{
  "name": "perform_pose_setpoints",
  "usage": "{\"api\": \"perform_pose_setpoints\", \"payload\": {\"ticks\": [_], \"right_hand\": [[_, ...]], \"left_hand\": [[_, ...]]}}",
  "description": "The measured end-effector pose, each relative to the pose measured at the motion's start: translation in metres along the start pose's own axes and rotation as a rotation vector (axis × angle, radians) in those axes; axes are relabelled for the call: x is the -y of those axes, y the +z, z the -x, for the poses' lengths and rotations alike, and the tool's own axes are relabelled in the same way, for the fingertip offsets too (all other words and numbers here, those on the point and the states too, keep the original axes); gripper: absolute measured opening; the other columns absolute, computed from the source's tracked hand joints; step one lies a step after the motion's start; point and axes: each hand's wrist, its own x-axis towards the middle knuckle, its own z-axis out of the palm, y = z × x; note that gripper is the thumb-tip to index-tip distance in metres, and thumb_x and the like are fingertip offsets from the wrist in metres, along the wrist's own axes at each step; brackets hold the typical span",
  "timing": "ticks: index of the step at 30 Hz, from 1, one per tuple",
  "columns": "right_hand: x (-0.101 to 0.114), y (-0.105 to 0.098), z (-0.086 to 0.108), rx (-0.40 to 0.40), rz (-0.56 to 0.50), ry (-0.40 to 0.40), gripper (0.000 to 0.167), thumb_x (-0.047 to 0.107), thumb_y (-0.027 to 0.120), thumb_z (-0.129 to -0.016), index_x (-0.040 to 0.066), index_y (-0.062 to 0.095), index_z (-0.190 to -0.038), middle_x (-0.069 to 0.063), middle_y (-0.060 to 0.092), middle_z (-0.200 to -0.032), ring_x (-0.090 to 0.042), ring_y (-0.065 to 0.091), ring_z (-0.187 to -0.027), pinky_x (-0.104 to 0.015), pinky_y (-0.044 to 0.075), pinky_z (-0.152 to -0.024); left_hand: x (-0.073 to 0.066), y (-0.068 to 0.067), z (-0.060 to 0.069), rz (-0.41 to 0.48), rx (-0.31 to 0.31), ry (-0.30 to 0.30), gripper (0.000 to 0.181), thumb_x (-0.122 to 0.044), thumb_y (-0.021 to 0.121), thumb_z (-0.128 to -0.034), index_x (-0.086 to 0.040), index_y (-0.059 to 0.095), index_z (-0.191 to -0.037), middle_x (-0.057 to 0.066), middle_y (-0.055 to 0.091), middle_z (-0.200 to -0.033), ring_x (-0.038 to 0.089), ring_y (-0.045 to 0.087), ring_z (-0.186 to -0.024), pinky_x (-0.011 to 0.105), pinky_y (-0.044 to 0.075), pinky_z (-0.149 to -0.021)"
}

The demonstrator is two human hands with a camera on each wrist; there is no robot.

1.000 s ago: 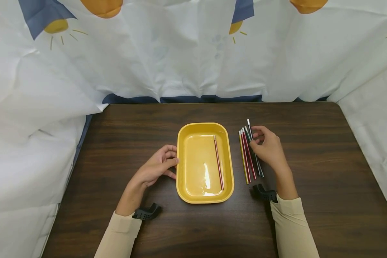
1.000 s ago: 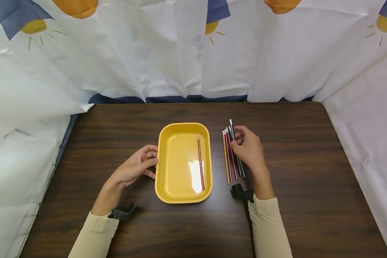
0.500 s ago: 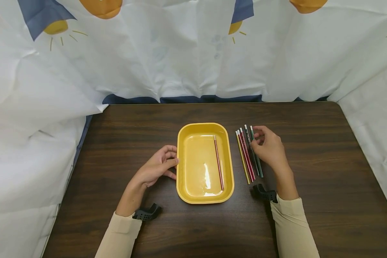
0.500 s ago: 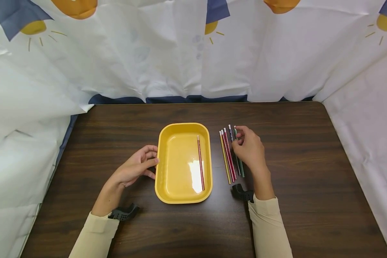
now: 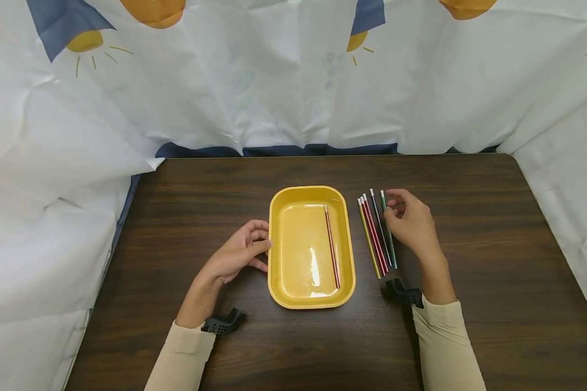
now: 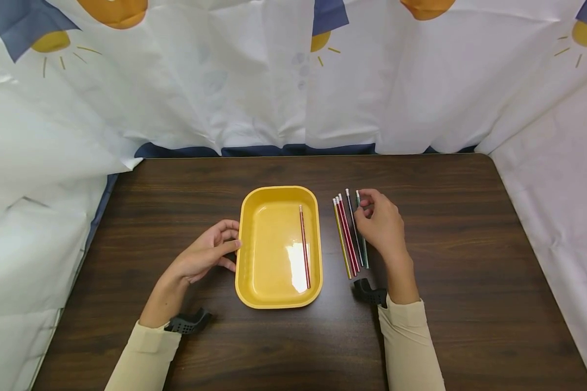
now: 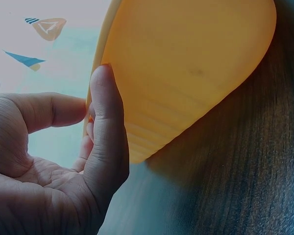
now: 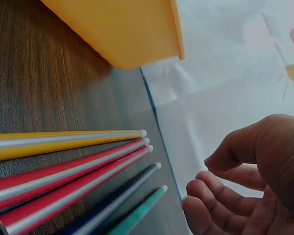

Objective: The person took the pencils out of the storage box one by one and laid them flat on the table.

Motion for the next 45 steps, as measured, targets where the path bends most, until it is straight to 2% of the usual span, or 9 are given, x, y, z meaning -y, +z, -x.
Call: {"api": "perform_pose_setpoints", "payload": {"ticks": [28, 33, 38, 45], "right_hand": [[0.000, 0.002, -0.001, 0.013, -0.012, -0.004, 0.040, 0.009, 0.057, -0.099, 0.003, 0.064, -0.138, -0.018, 0.072, -0.113, -0.031, 0.066, -0.098, -0.035, 0.049, -0.079], [0.002, 0.001, 0.004, -0.001, -0.020, -0.016, 0.040, 0.009, 0.056, -0.099, 0.003, 0.064, -0.137, -0.018, 0.071, -0.114, -0.032, 0.067, -0.098, -0.036, 0.049, -0.078], [0.006, 0.004, 0.010, 0.021, -0.017, -0.028, 0.040, 0.012, 0.055, -0.101, 0.002, 0.064, -0.138, -0.018, 0.069, -0.117, -0.032, 0.067, -0.101, -0.038, 0.051, -0.080], [0.017, 0.008, 0.008, 0.016, -0.028, -0.061, 0.039, 0.012, 0.056, -0.102, 0.001, 0.063, -0.139, -0.019, 0.067, -0.117, -0.034, 0.067, -0.099, -0.043, 0.055, -0.081]], "left_hand": [[0.000, -0.001, 0.002, 0.005, -0.001, -0.004, 0.052, -0.009, 0.059, -0.1050, 0.005, 0.032, -0.148, 0.022, 0.055, -0.122, 0.022, 0.064, -0.094, 0.037, 0.068, -0.069], [0.001, 0.001, 0.001, 0.008, 0.006, 0.001, 0.052, -0.009, 0.059, -0.1049, 0.005, 0.032, -0.147, 0.023, 0.056, -0.123, 0.023, 0.065, -0.095, 0.037, 0.069, -0.069], [0.005, 0.002, 0.002, 0.007, 0.019, -0.011, 0.051, -0.007, 0.057, -0.1054, 0.006, 0.031, -0.147, 0.024, 0.056, -0.123, 0.022, 0.067, -0.095, 0.037, 0.069, -0.070], [0.000, 0.000, 0.002, 0.009, 0.005, -0.003, 0.051, -0.009, 0.058, -0.1052, 0.004, 0.032, -0.147, 0.023, 0.055, -0.124, 0.023, 0.066, -0.096, 0.036, 0.068, -0.069]]}}
